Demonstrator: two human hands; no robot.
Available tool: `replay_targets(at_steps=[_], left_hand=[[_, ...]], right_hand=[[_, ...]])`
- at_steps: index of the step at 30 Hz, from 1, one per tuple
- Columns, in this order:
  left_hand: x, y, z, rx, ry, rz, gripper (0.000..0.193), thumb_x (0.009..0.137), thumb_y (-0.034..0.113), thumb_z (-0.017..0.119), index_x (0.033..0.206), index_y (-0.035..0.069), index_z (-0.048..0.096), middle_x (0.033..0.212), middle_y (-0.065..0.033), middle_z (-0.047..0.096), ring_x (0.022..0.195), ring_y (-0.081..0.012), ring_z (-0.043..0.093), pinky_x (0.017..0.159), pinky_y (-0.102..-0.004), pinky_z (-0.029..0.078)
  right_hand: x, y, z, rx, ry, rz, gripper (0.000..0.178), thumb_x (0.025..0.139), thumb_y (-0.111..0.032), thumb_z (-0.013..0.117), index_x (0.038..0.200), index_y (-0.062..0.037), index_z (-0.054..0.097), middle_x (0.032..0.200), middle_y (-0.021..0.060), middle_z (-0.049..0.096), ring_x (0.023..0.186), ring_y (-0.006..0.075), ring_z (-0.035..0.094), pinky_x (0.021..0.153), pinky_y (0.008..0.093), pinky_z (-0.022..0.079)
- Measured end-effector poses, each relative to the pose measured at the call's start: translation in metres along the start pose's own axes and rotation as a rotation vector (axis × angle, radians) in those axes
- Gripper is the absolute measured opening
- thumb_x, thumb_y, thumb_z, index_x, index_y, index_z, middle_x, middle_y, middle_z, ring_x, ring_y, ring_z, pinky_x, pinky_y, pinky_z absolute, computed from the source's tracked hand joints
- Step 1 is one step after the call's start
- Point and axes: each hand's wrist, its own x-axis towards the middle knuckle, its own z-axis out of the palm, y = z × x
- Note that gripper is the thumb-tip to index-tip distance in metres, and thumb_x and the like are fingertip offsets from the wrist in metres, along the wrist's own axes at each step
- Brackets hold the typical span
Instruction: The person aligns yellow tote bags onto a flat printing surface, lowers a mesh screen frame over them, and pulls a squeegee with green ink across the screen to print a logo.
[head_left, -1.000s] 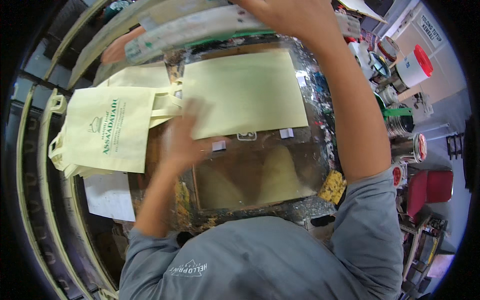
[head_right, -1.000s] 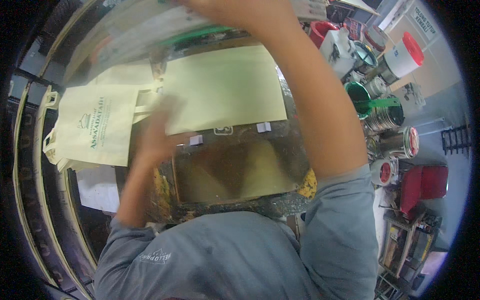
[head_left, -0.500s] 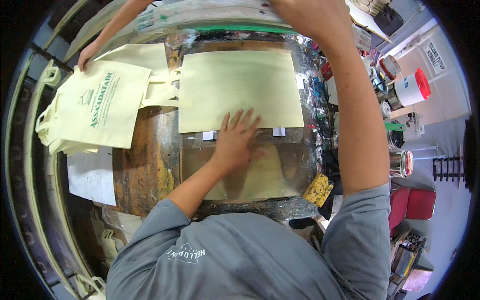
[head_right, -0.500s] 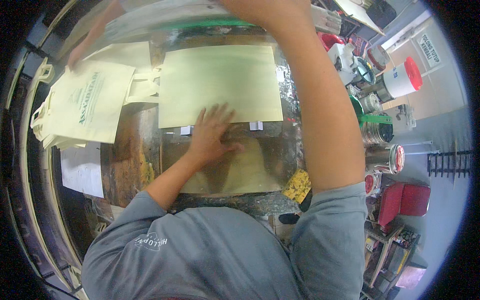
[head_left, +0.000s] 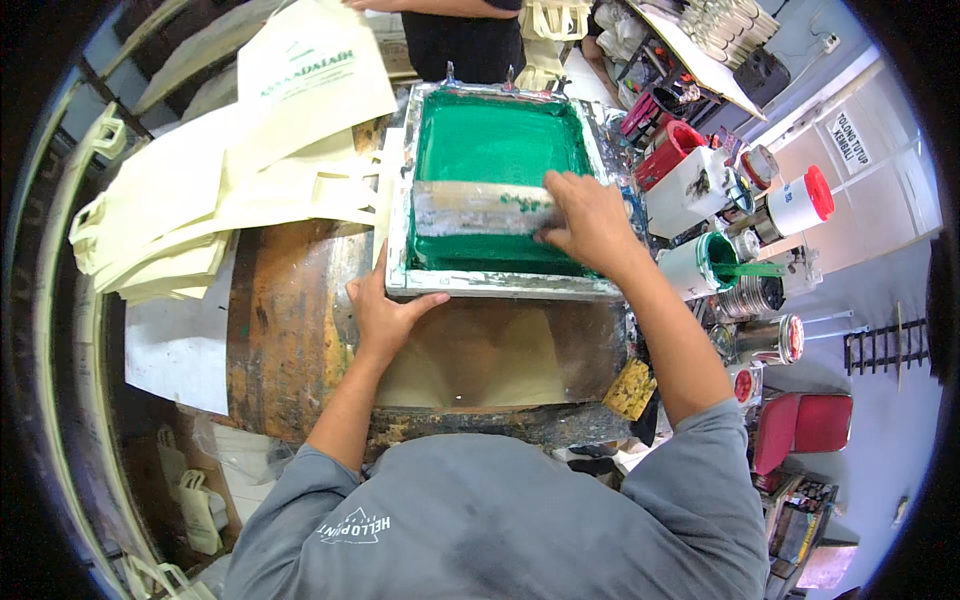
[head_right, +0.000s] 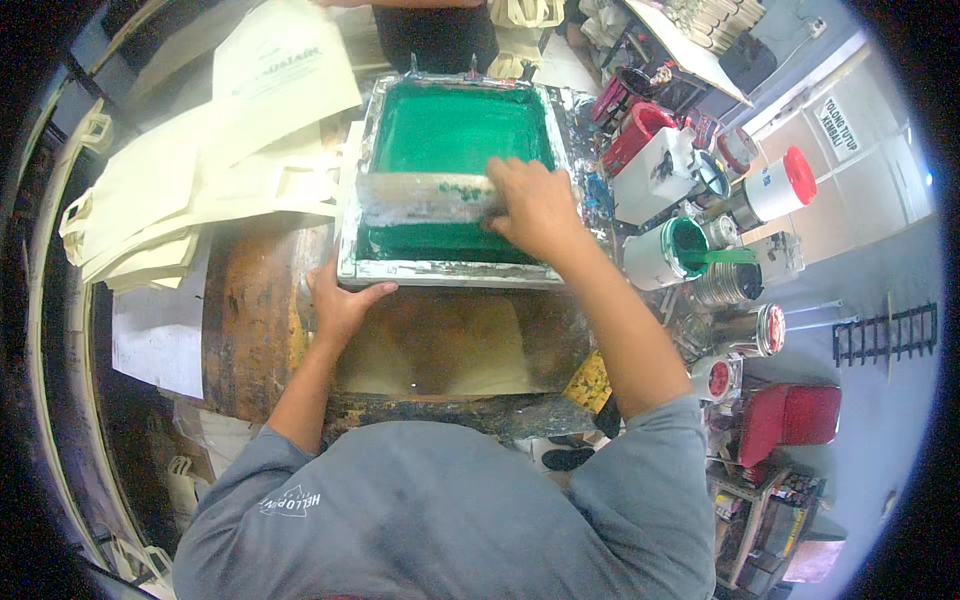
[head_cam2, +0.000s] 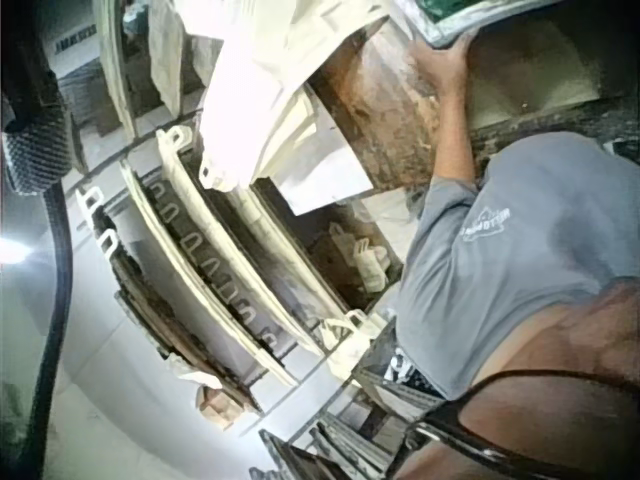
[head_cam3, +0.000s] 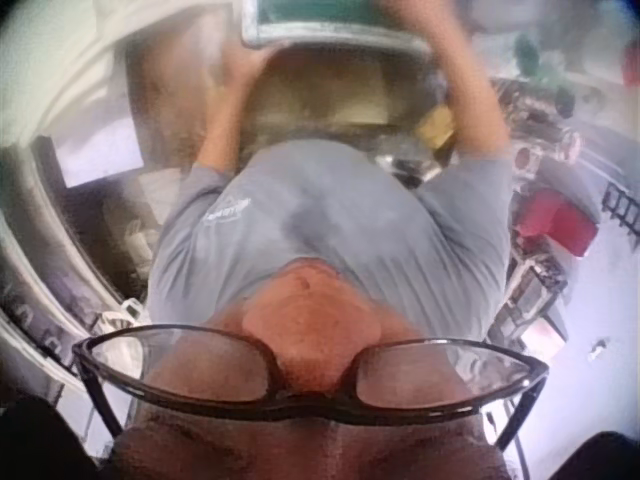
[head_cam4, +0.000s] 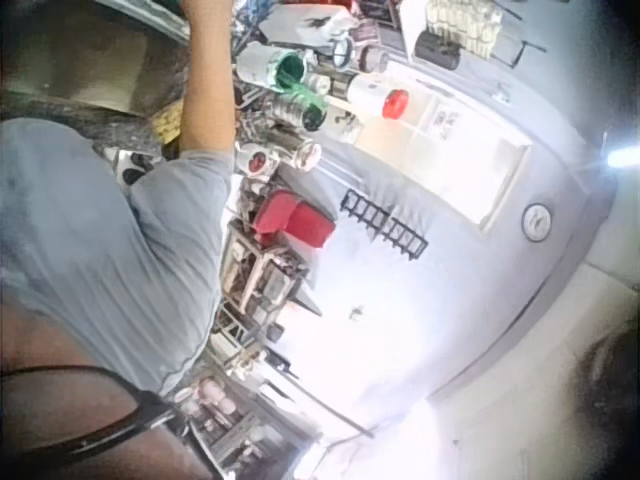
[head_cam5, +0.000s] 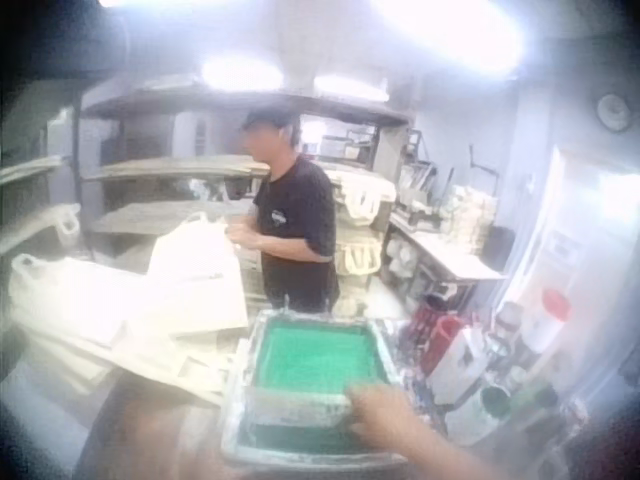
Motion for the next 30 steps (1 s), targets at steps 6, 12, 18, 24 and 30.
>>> replay_targets(at_steps=[6,12,18,24,30], left_hand=[[-0.013,-0.024,0.017,0.096,0.013,0.091,0.123,0.062,0.062,0.095,0.157,-0.001,0.048,0.112,-0.0089,0.076,0.102,-0.0269,0.062,0.1,-0.0432,0.033],[-0.012,-0.026,0.017,0.081,0.032,0.132,0.125,0.06,0.06,0.096,0.158,0.0,0.047,0.11,-0.0062,0.077,0.098,-0.0235,0.063,0.096,-0.042,0.033],[-0.01,-0.018,0.005,0.363,-0.075,0.015,0.128,0.056,0.068,0.093,0.157,0.002,0.051,0.116,-0.0113,0.069,0.11,-0.0257,0.059,0.097,-0.0411,0.031],[0.096,0.017,-0.008,0.108,0.084,0.289,0.115,0.064,0.07,0.09,0.152,0.005,0.057,0.126,-0.0197,0.059,0.12,-0.0373,0.055,0.107,-0.0523,0.04],[0.336,0.037,0.088,0.439,0.141,0.643,0.09,0.085,0.076,0.07,0.133,0.0,0.066,0.121,-0.0232,0.065,0.115,-0.0408,0.061,0.102,-0.0511,0.049]], right_hand=[[-0.056,-0.035,0.033,-0.047,-0.054,0.1,0.058,0.07,-0.021,0.091,0.118,-0.0158,0.06,0.108,0.0056,0.064,0.106,0.029,0.062,0.088,0.049,0.041],[0.021,0.006,0.079,-0.176,0.232,0.063,0.045,0.074,-0.023,0.089,0.109,-0.0151,0.062,0.1,0.004,0.063,0.098,0.0284,0.06,0.085,0.0472,0.04],[0.16,0.096,0.102,-0.185,0.188,0.07,0.049,0.077,-0.031,0.089,0.114,-0.0159,0.06,0.103,0.004,0.066,0.102,0.029,0.065,0.082,0.0503,0.043],[0.208,0.13,0.095,-0.224,0.187,0.027,0.057,0.078,-0.032,0.09,0.125,-0.0183,0.06,0.112,0.0023,0.068,0.109,0.0291,0.066,0.091,0.0568,0.047],[0.214,0.126,0.125,-0.292,0.233,0.098,0.059,0.076,-0.027,0.09,0.125,-0.0162,0.06,0.112,0.0031,0.07,0.109,0.0294,0.068,0.092,0.0554,0.049]])
